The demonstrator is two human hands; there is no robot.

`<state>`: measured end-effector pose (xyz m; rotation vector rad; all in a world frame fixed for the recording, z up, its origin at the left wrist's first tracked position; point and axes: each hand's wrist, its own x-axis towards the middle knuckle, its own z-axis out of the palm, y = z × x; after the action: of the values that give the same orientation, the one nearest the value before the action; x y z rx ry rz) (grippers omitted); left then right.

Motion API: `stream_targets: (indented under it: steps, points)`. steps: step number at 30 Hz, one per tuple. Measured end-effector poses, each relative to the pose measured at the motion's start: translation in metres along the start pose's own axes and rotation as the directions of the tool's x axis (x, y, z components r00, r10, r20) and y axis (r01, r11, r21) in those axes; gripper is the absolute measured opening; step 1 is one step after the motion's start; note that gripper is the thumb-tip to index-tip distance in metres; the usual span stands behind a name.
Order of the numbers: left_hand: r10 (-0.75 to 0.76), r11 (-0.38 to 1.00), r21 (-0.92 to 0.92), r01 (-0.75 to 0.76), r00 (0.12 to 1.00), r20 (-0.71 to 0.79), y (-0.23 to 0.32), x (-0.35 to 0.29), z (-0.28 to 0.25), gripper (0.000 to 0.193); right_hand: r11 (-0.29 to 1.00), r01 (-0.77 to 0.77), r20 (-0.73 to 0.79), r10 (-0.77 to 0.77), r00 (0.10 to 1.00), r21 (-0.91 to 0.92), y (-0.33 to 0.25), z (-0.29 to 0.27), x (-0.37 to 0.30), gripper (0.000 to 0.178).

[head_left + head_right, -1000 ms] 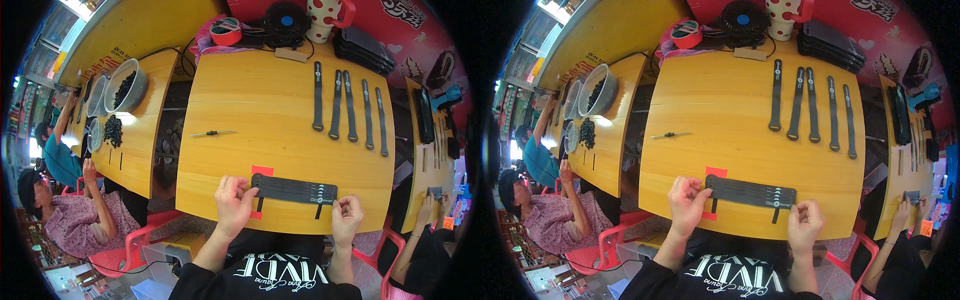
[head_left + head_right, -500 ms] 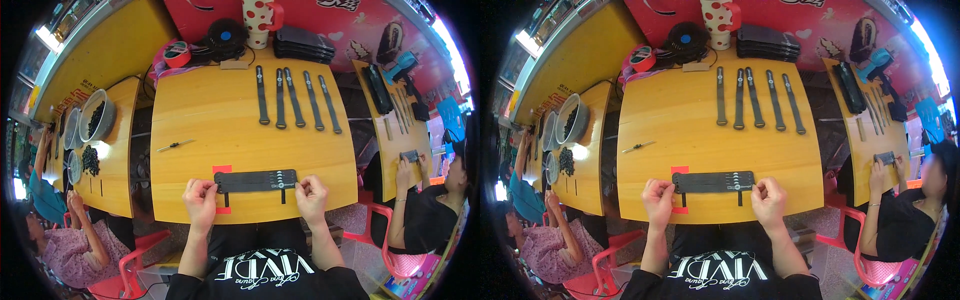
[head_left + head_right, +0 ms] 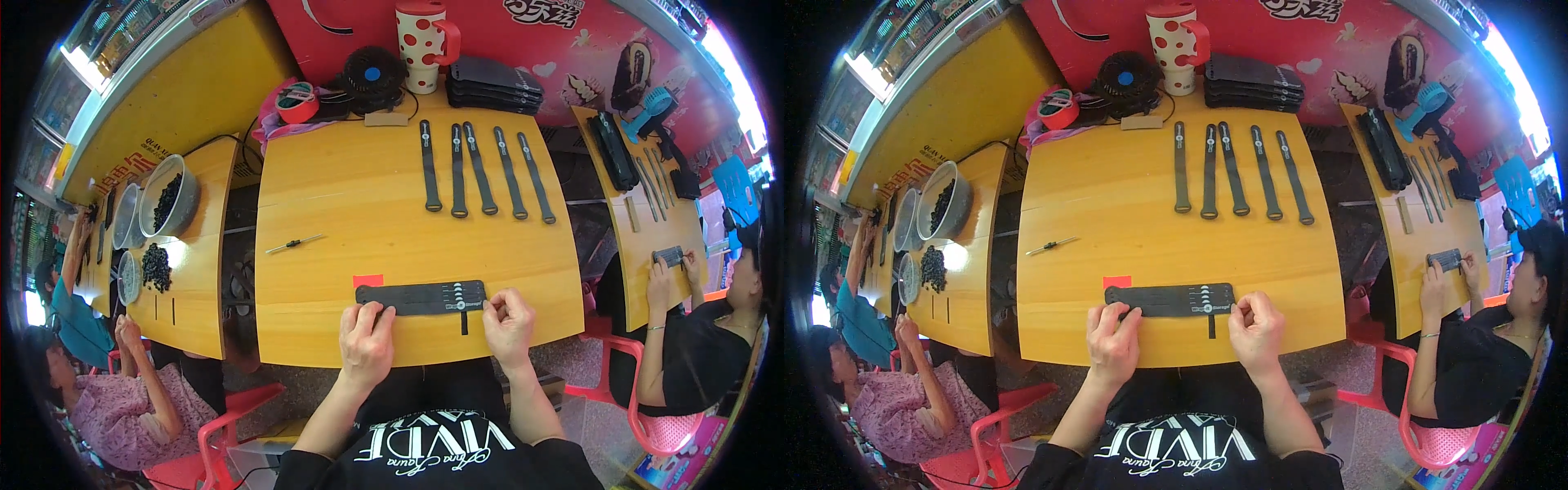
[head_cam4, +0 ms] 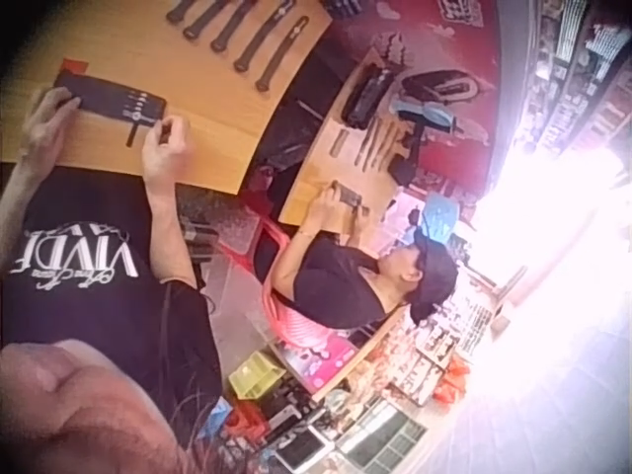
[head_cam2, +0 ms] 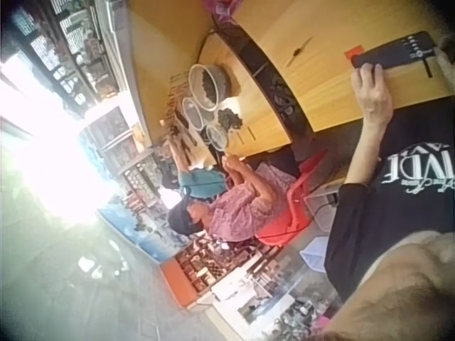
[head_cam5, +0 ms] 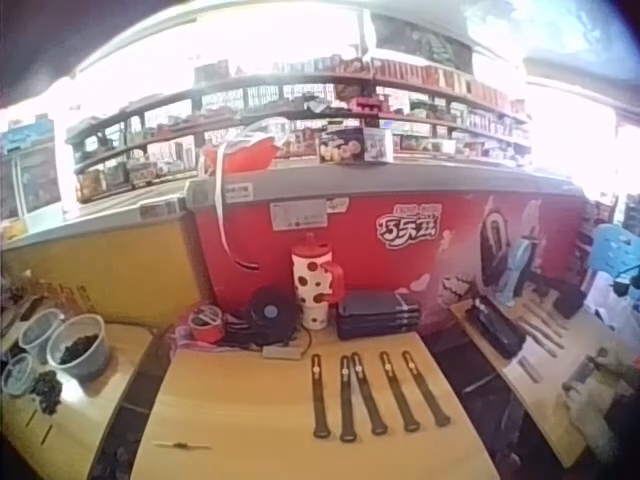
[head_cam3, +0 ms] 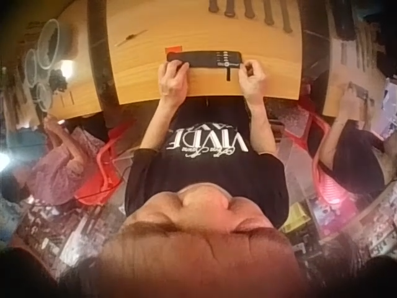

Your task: The person is manually assembling black fabric straps by attaching small plastic components to them.

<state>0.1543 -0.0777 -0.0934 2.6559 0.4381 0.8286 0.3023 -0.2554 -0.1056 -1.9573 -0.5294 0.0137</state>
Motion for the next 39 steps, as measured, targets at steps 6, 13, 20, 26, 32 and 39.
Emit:
stream_targets:
  steps: [6,13,20,26,32,39]
  points:
    - [0.015,1.0,0.018,-0.015,1.0,0.02,-0.003,0.002,-0.003,0.025,1.0,-0.004,-0.016,0.004,1.0,-0.023,-0.001,0.0,0.0,0.018]
    - [0.054,0.991,0.101,-0.086,0.957,0.287,0.027,-0.013,-0.02,0.049,0.793,0.547,0.257,-0.488,0.834,-0.27,-0.033,0.014,-0.037,0.025]
    - [-0.13,0.968,0.245,0.044,0.93,0.345,0.0,-0.022,-0.025,0.057,0.697,0.558,0.306,-0.467,0.83,-0.45,-0.026,0.003,-0.03,0.041]
    - [-0.093,0.973,0.231,0.0,0.914,0.394,-0.015,-0.025,-0.036,0.056,0.743,0.532,0.289,-0.448,0.846,-0.406,-0.009,-0.016,-0.024,0.043]
    - [-0.126,0.947,0.32,-0.013,0.903,0.411,-0.015,-0.011,-0.055,0.051,0.731,0.501,0.335,-0.379,0.863,-0.463,-0.022,-0.028,-0.015,0.036]
    - [0.024,0.995,-0.098,-0.017,0.998,0.065,-0.015,0.08,-0.016,0.019,0.927,0.364,0.105,-0.354,0.929,-0.089,0.009,-0.035,0.001,0.02]
